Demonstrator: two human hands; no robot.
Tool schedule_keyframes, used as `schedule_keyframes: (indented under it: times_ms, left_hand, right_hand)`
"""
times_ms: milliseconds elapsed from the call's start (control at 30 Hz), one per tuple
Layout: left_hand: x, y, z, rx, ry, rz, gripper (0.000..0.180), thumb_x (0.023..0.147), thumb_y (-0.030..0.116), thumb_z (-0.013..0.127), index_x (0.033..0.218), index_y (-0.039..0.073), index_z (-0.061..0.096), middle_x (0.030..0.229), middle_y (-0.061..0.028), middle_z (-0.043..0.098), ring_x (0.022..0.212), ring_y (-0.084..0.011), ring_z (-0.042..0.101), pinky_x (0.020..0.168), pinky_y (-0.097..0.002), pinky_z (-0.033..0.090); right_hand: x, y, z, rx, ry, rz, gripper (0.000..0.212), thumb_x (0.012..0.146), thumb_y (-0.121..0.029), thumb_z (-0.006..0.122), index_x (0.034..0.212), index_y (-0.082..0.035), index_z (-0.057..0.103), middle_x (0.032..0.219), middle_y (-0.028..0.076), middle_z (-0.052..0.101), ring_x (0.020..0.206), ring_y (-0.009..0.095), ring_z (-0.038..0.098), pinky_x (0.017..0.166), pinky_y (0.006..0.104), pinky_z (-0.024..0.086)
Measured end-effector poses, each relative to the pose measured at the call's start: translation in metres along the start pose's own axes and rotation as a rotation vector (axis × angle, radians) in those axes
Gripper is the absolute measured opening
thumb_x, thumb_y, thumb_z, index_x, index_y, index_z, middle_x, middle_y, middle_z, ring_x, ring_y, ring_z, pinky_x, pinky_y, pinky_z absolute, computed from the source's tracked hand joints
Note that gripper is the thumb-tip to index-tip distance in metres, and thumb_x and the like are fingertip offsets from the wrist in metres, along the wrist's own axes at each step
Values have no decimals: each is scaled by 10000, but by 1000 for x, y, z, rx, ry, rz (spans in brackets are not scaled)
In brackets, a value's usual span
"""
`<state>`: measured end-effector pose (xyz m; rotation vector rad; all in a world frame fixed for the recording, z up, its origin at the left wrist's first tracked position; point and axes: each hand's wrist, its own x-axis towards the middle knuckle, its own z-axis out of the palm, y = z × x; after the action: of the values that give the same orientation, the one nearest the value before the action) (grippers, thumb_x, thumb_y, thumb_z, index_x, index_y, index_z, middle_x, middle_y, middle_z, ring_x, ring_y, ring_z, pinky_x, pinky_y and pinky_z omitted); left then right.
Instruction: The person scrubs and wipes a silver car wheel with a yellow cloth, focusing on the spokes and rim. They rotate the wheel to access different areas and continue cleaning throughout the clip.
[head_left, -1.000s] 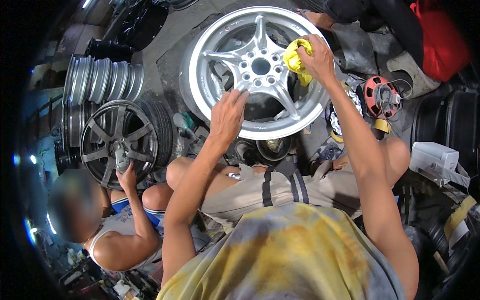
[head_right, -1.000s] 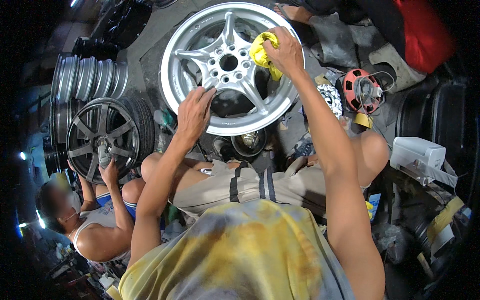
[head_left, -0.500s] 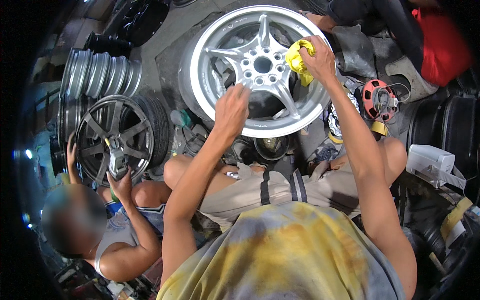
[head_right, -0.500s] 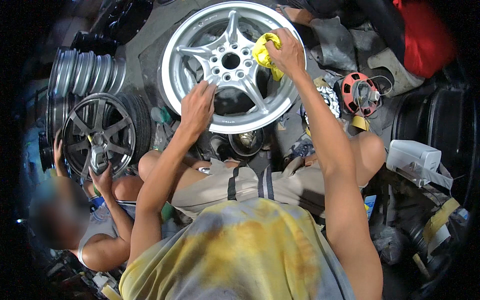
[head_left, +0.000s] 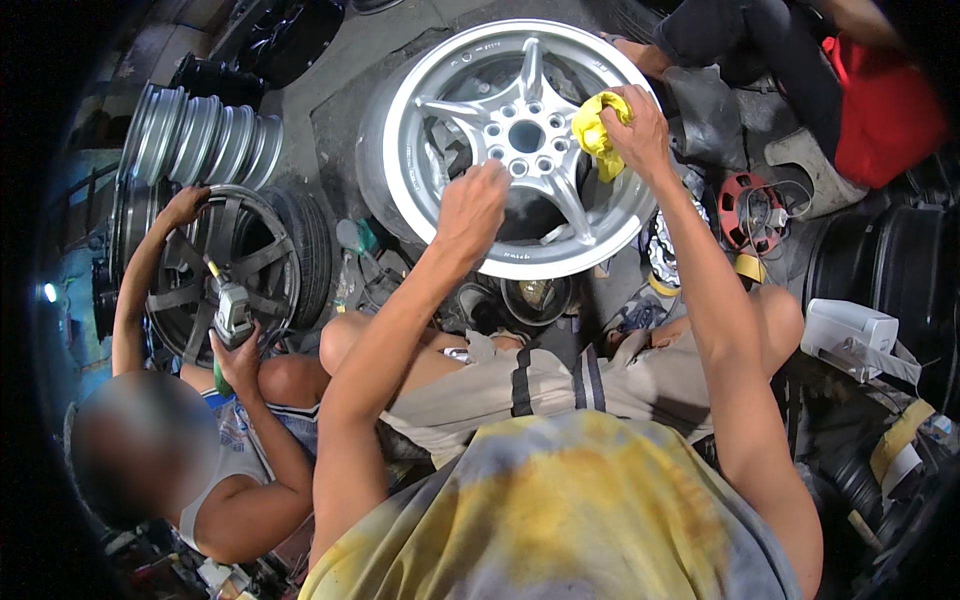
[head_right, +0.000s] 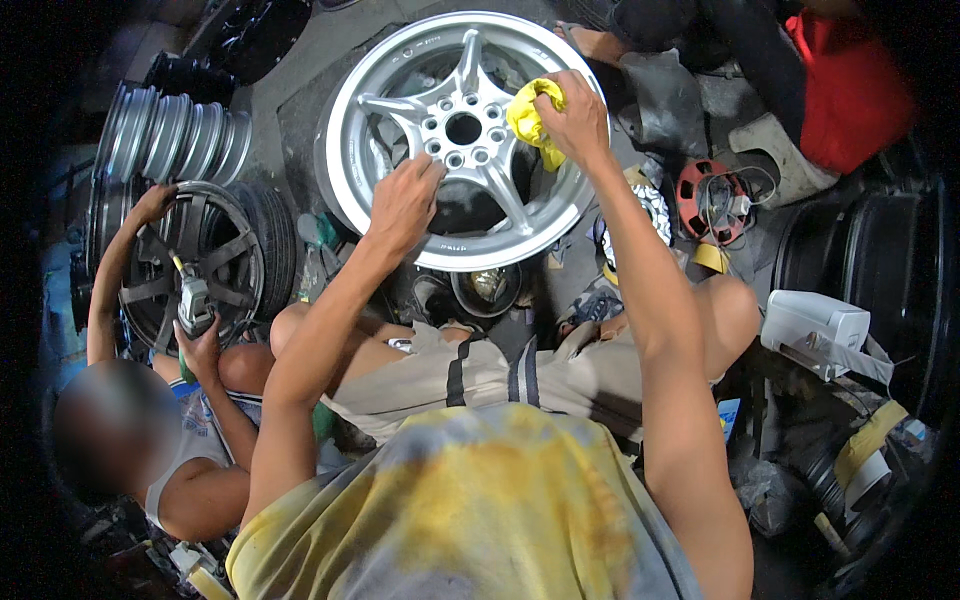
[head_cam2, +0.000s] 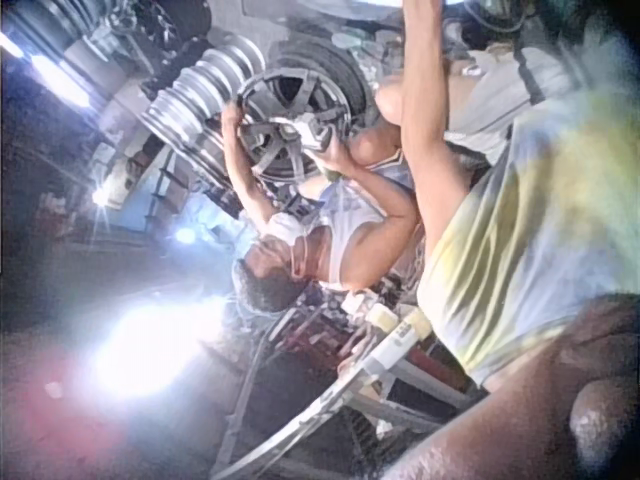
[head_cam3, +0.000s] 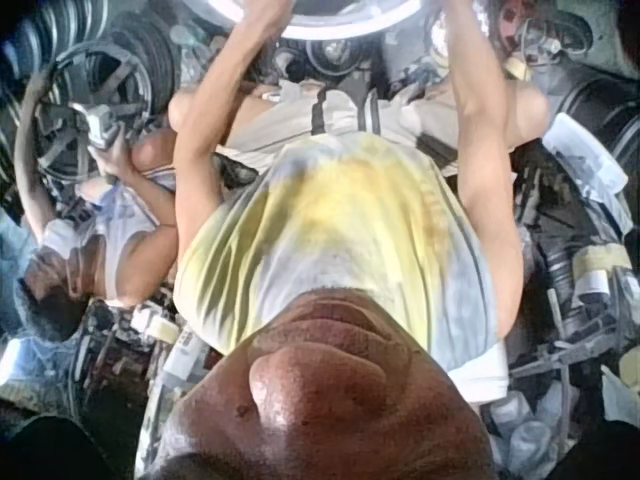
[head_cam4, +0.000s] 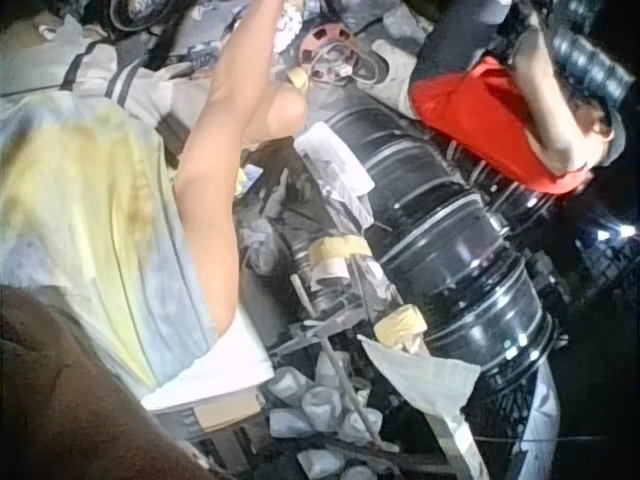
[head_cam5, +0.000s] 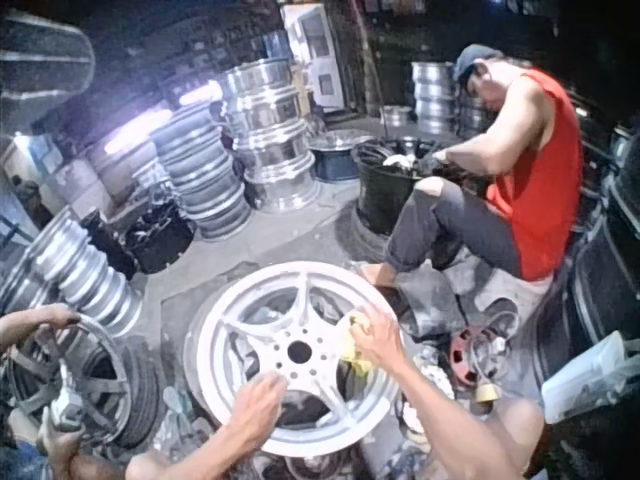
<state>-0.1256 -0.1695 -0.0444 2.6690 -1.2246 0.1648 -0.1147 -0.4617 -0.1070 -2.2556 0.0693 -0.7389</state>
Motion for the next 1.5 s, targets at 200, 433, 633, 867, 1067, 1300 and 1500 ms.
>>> schedule_keyframes:
  times_ms: [200,433,633,867,1067,1300,1500]
  left_hand:
    - [-28,-23,-38,-240,-29,-154,140,895,86,706,1028,60,739,1041,-122,620,949,-339,659,799,-428,546]
    - [73,-95,-37,-224,573,-218,143,922,91,710,1024,16,774,1065,-140,644,946,-333,666,840,-431,527]
    - [99,-153,-8,-66,534,-249,184,896,92,710,1065,38,760,1004,-140,679,983,-325,642,907,-424,504]
    - [101,-157,-20,-39,487,-195,197,881,87,713,1068,35,745,982,-130,655,982,-321,618,884,-430,500]
    - [85,-150,-23,63,381,-159,171,886,85,718,1039,21,761,976,-127,615,959,-307,613,864,-421,509]
    - [126,-155,-5,-45,480,-66,120,887,77,709,977,9,750,964,-131,609,947,-323,596,852,-416,505]
    - [146,-163,2,-82,478,34,143,880,45,711,1015,23,753,972,-128,609,952,-304,591,850,-411,490]
  right_hand:
    - [1,-2,0,18,3,34,279,887,-223,645,1062,-8,675,1056,169,679,983,369,667,899,454,515]
    - [4,-9,-2,11,-8,28,240,885,-195,643,1044,-16,666,1020,163,668,960,365,661,874,452,509]
    - [3,-13,-3,10,-16,45,209,876,-157,637,1036,-25,662,999,147,658,927,361,657,839,453,511]
    - [5,-15,-4,2,-26,44,190,870,-132,631,1023,-22,660,995,147,659,902,356,666,823,448,515]
    - [5,-16,-1,12,-3,45,177,872,-122,628,1014,-22,662,983,146,657,896,352,666,815,444,515]
    - [8,-21,-3,43,-15,58,184,867,-121,628,1023,-32,669,963,147,650,879,361,659,796,441,514]
    - [6,-18,-6,39,-51,57,177,870,-122,623,1013,-29,671,964,143,650,873,357,657,792,441,515]
